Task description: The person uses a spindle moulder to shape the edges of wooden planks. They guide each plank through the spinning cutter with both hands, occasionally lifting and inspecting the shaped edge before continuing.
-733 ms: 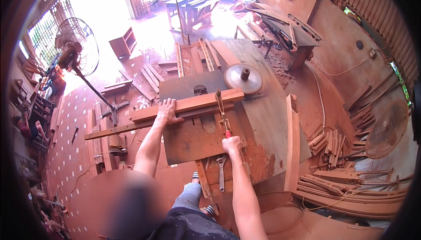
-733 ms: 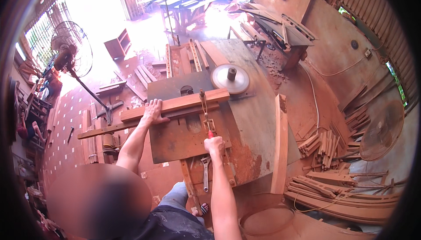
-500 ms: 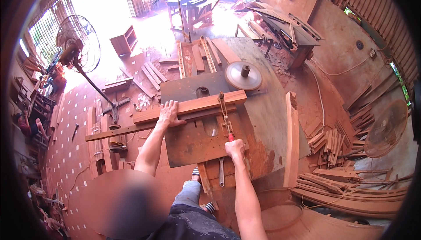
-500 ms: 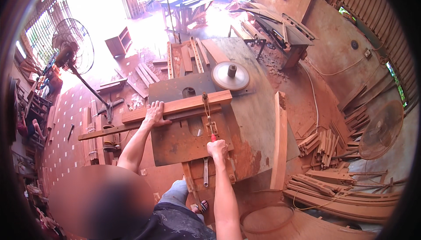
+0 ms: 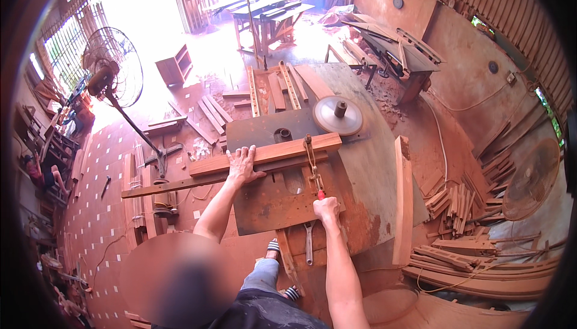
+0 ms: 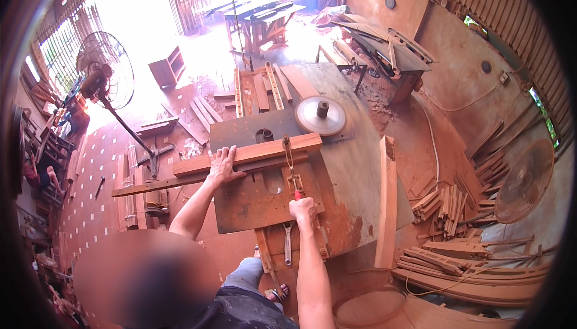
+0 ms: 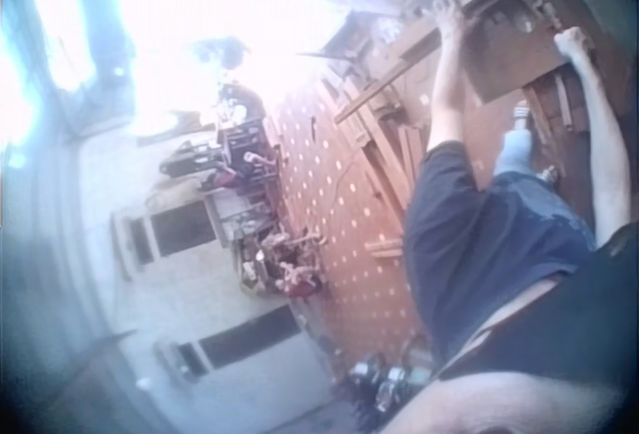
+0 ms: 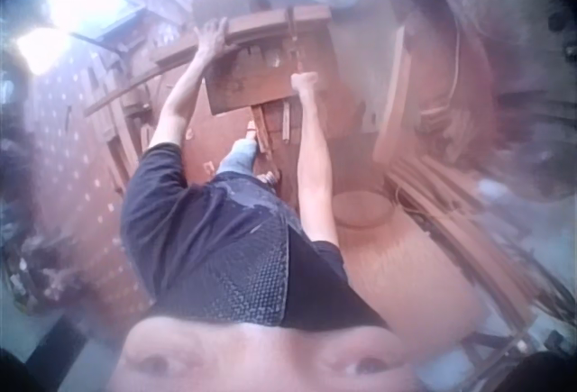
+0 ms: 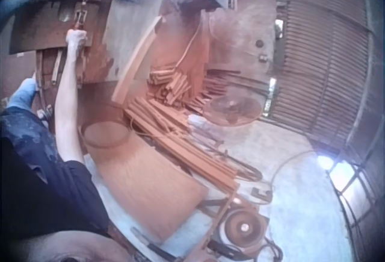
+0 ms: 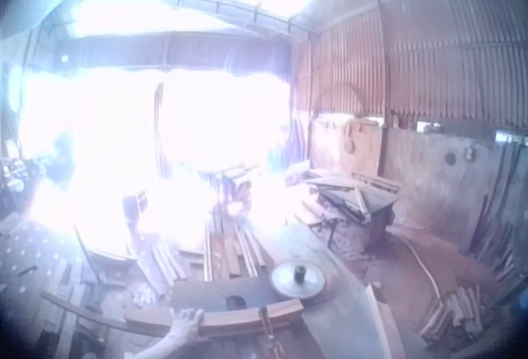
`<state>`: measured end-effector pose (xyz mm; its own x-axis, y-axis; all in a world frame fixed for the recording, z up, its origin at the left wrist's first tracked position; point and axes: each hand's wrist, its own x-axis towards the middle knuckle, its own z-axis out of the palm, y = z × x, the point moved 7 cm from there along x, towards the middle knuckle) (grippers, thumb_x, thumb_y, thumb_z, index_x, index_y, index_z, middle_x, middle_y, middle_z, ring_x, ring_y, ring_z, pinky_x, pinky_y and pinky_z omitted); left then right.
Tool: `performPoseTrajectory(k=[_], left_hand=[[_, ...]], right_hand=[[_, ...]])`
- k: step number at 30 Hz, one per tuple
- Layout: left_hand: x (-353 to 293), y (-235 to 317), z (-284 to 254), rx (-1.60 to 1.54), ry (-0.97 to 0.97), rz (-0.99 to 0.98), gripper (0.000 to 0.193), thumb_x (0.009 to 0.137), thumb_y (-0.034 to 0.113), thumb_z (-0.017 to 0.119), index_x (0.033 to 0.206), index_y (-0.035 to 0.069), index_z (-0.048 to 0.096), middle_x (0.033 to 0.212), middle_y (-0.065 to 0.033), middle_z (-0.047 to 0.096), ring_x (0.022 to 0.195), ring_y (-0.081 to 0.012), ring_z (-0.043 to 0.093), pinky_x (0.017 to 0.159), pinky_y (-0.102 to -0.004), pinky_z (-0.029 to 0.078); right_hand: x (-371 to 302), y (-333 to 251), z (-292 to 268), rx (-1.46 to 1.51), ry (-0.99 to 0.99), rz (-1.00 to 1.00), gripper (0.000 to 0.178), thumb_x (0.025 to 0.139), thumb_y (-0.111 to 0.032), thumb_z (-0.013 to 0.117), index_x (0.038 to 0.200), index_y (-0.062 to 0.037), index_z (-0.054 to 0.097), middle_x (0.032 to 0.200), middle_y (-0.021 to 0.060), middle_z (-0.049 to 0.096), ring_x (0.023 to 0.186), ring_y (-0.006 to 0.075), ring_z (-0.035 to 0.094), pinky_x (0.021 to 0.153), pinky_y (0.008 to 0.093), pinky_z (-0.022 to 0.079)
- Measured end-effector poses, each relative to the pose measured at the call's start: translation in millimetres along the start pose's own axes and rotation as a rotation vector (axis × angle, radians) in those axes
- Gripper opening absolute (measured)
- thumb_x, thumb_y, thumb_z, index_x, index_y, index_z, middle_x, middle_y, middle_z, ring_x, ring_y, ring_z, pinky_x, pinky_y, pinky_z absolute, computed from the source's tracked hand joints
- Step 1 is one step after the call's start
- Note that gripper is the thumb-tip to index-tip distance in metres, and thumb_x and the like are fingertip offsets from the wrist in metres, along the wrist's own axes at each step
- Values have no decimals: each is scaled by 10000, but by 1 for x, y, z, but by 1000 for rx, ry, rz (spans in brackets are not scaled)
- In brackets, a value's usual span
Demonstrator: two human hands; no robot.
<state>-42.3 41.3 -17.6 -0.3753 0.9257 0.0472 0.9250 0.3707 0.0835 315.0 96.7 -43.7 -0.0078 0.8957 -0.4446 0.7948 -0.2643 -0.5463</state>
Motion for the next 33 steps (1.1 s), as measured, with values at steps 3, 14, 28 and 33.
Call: performPoseTrajectory(k=[3,14,28,33], left_hand=[[13,-10,3,-1,-7,-14,1192,715,646,874,1609,89,315,1491,-147,438,1428,-393,405,1176,-777,242],[33,-16,3,-13,-20,-10,1192,717,642,872,1608,85,310,1490,-155,450,1428,-407,407,1173,-777,244],[32,-17,4,14,-11,-24,1196,713,656,870,1617,88,332,1483,-149,458,1409,-380,429,1166,-766,257],[31,-18,2,56,-34,-32,1198,710,666,870,1616,99,329,1472,-144,470,1409,-375,432,1163,-765,259]], right_hand=[[3,-16,1,24,19,-6,382,850,-213,618,1024,93,765,1122,388,706,1141,516,691,997,525,558],[21,-27,9,35,43,17,380,863,-243,642,1022,76,774,1133,368,715,1144,486,704,970,513,564],[20,-31,8,15,32,27,367,858,-227,652,1020,80,773,1104,363,729,1127,480,716,964,521,571],[17,-33,7,-7,32,44,388,858,-232,648,1037,91,768,1100,358,736,1116,463,730,952,516,578]])
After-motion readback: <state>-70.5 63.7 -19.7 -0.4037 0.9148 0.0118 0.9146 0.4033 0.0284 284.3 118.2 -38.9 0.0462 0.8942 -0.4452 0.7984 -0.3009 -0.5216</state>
